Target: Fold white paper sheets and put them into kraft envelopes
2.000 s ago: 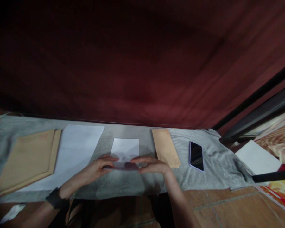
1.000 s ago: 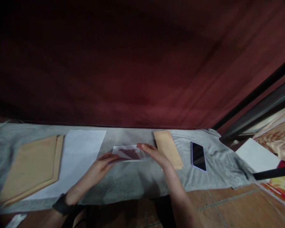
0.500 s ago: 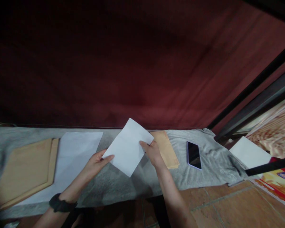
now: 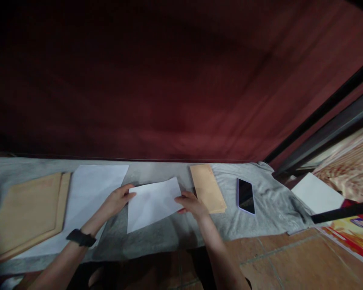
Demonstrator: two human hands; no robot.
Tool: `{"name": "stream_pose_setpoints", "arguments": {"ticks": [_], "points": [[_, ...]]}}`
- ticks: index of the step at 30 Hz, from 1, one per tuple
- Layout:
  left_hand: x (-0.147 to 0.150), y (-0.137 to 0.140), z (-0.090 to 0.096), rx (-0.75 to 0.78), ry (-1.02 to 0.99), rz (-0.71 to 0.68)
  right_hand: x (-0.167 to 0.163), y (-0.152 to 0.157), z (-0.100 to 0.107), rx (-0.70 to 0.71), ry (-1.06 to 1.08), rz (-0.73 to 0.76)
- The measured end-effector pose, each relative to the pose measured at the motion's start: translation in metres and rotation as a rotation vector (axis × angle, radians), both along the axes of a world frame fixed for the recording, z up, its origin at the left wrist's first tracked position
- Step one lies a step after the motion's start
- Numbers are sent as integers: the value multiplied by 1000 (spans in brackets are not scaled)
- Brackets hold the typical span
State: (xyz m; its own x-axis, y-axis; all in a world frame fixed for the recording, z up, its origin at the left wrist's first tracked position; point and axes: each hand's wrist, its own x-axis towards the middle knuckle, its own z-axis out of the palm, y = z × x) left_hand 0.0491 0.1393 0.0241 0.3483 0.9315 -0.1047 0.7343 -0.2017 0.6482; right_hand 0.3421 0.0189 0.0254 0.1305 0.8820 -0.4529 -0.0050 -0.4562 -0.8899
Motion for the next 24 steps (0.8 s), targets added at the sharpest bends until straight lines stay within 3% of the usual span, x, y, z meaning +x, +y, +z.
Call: {"name": "stream_pose_setpoints", "arguments": {"ticks": [2, 5, 8, 12, 14, 19, 24], "points": [[2, 1, -1, 76, 66, 19, -3, 0, 2, -28, -117, 78], [17, -8, -8, 386, 123, 99, -8, 1, 3, -64, -200, 100], [45, -36, -24, 609, 118, -17, -13, 0, 2, -87, -215, 110], [80, -79, -47, 602, 191, -238, -16, -1, 1, -103, -224, 124], [86, -89, -52, 593, 243, -247, -16, -2, 2, -101, -222, 132], [68, -78, -56, 562, 326, -96, -14, -5, 1, -84, -204, 144], [35, -60, -66, 545, 283, 67, -11, -1, 0, 0, -187, 118]]}}
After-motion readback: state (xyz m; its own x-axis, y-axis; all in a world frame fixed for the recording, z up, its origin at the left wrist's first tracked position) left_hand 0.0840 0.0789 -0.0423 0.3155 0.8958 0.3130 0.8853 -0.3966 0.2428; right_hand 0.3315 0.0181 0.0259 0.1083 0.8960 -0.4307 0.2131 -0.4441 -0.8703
